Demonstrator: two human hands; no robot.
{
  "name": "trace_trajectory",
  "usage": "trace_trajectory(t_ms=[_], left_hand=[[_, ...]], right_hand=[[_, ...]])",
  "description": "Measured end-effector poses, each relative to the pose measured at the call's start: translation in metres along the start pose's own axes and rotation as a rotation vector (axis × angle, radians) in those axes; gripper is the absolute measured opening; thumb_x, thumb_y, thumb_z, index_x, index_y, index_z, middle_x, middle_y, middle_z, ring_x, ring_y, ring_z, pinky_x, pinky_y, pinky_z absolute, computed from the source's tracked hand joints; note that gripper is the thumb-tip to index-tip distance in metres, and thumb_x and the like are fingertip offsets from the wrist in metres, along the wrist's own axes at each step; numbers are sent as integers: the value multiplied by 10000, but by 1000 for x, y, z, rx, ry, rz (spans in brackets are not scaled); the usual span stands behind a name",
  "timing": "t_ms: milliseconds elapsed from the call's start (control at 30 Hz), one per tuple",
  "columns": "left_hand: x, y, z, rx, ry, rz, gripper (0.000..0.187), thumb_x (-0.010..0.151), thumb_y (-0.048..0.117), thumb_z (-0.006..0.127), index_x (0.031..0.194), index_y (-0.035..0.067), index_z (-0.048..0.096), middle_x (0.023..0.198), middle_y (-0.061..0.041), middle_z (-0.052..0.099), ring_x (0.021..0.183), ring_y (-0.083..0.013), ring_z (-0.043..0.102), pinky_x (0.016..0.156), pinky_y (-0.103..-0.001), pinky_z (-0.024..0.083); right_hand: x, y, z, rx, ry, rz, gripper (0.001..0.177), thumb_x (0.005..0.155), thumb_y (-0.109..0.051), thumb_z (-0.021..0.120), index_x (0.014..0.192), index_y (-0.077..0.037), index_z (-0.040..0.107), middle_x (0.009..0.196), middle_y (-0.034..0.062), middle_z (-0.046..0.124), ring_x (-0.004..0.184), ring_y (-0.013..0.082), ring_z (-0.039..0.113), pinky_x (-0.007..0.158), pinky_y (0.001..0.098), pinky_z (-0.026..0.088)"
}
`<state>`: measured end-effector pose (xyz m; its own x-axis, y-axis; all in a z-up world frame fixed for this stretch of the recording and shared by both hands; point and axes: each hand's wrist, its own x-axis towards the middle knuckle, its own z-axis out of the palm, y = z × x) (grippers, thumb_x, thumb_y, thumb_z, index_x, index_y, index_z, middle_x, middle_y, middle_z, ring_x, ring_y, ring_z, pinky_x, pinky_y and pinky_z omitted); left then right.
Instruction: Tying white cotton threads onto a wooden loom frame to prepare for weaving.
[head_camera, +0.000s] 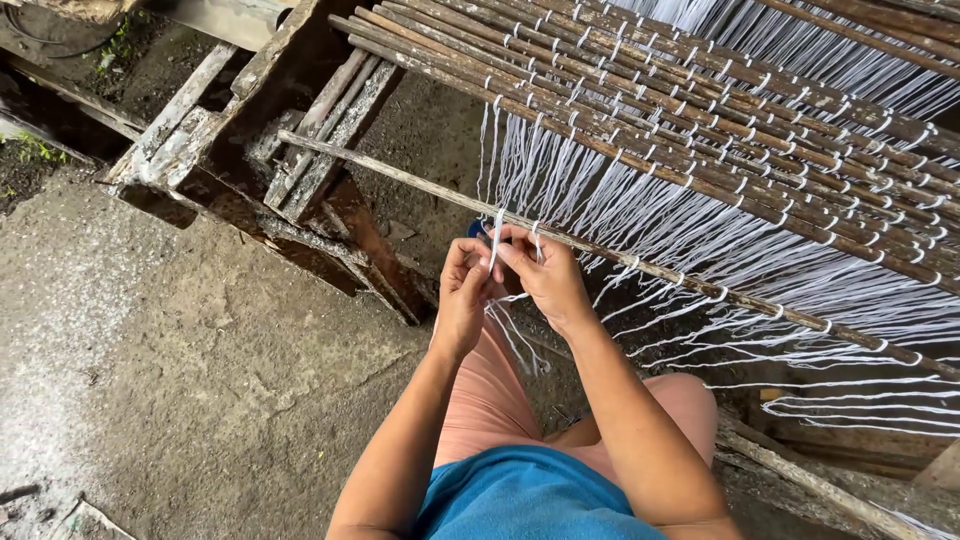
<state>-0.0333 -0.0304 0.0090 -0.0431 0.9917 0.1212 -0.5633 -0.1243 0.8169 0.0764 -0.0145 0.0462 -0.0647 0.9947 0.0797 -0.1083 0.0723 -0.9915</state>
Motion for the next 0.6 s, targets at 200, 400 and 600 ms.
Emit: trace_trajectory(t_ms=[200, 400, 600], left_hand=[[3, -8, -17, 142, -12, 39, 139, 982, 168, 636, 939, 37, 653, 762, -122, 678, 559, -59, 459, 550, -200, 353], [23, 24, -6, 221, 186, 187, 179, 1041, 213, 607, 978, 54, 662, 863, -108, 730, 745, -122, 636, 735, -238, 515], [29, 9, -14, 359, 138, 187, 172, 1039, 161, 616, 915, 47, 655, 730, -83, 665, 682, -107, 522, 679, -235, 436]], right_hand=[[4, -10, -6, 138, 39, 105, 84, 1010, -138, 652, 1082, -136, 608, 617, -4, 574, 442, -21, 406, 375, 94, 244], [1, 3, -18, 331, 128, 38, 40, 1068, -92, 503, 1097, -117, 491, 865, 90, 606, 495, 39, 434, 375, 122, 277], [-19, -4, -13, 382, 83, 197, 281, 1107, -249, 404, 1123, -30, 580, 811, -21, 424, 555, -5, 303, 377, 106, 211]])
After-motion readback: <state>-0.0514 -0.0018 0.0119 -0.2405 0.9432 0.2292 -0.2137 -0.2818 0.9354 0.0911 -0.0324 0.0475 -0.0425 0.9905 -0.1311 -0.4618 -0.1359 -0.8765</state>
